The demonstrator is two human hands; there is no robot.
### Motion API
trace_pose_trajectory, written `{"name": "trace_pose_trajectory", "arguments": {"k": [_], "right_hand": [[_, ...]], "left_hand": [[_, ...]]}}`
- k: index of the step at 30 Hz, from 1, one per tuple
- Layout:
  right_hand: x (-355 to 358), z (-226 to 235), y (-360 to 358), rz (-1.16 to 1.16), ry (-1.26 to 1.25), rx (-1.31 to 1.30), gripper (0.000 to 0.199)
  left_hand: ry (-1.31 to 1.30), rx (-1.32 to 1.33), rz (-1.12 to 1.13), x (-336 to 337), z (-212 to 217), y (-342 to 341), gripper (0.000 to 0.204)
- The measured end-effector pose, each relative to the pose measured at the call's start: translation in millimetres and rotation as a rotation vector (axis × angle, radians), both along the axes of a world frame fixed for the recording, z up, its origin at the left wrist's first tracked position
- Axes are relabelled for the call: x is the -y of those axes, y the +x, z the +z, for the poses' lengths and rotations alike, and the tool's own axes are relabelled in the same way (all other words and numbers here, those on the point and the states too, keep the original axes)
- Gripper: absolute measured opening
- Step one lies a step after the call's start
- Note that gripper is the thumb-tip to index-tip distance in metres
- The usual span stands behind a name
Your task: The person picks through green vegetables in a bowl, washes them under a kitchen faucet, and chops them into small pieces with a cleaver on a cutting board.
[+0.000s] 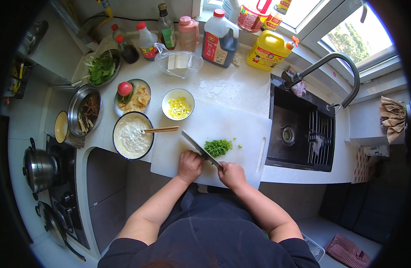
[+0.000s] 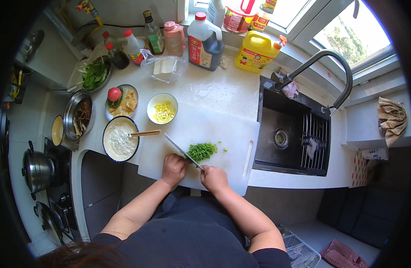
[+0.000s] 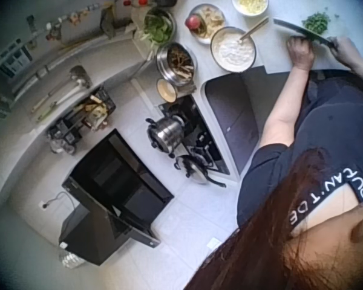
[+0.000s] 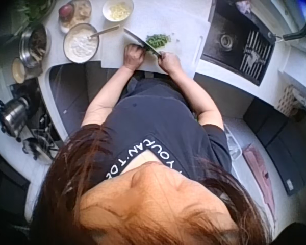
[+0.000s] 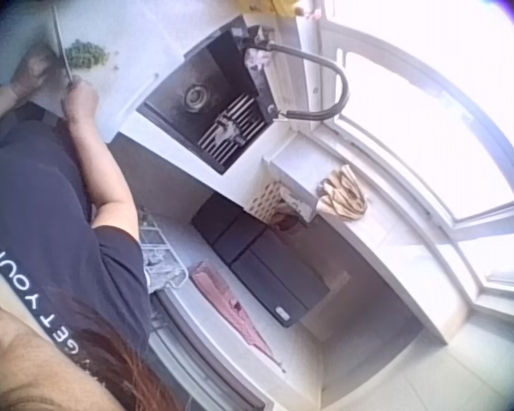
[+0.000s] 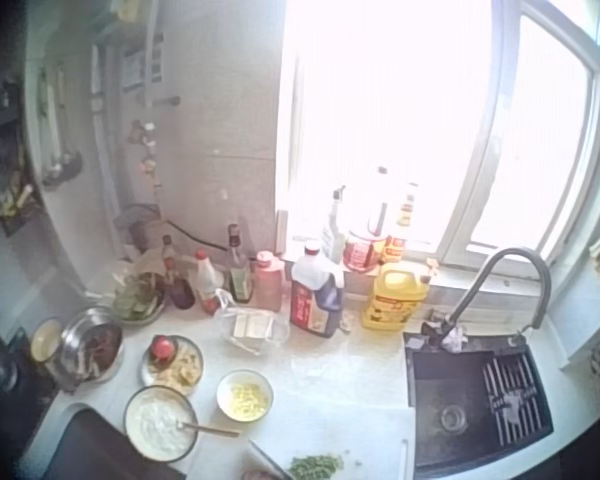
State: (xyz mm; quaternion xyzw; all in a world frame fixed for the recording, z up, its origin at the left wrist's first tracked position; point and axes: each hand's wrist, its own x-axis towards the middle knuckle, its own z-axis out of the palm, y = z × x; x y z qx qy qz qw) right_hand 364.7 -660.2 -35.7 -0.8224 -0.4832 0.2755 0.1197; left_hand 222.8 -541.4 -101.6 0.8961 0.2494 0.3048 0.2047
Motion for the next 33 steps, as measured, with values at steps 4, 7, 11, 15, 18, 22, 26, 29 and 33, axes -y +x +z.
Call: {"name": "trace_pose_trajectory", "arguments": {"k": [4, 7, 11, 15, 18, 22, 26, 29, 33], "right_hand": [[5.9, 5.0, 4.8, -0.013, 0.063, -0.018, 0.019], [12.6, 10.0, 1.7, 0.029, 0.028, -0.013, 0.019], [11.4, 4.4, -3.2, 0.022, 0.027, 0.02, 0.018], [-1.2, 2.0, -5.4, -0.009, 0.026, 0.002, 0.016], [3.1, 5.0, -1.4, -0.022, 0.061, -0.013, 0.016], [9.8, 9.7, -4.4, 0.033, 0.015, -0.002, 0.017], [7.7, -6.9, -12.5, 0.026, 0.061, 0.01, 0.018], [-2.4, -2.5, -10.7, -0.004, 0.042, -0.015, 0.018], [1.3, 6.5, -8.2, 0.016, -0.001, -0.015, 0.023]], "left_hand": [[-0.016, 0.002, -0.001, -1.3, -4.2, -3.7, 0.004], [-0.04, -0.013, 0.016, -0.4, -2.0, -4.1, 0.004], [0.002, -0.043, 0.018, -2.6, -0.3, -2.7, 0.005], [-0.046, -0.035, 0.071, -1.0, -4.5, -7.0, 0.009], [-0.038, -0.072, 0.081, -3.1, -2.4, -10.6, 0.012], [-0.035, -0.059, 0.074, -3.3, -8.6, -12.4, 0.013], [0.003, -0.074, 0.055, -3.7, -3.0, -10.5, 0.01], [0.02, -0.032, 0.023, -5.3, 3.9, -11.0, 0.004], [-0.001, -0.033, 0.018, -3.7, -1.9, -15.2, 0.002]]}}
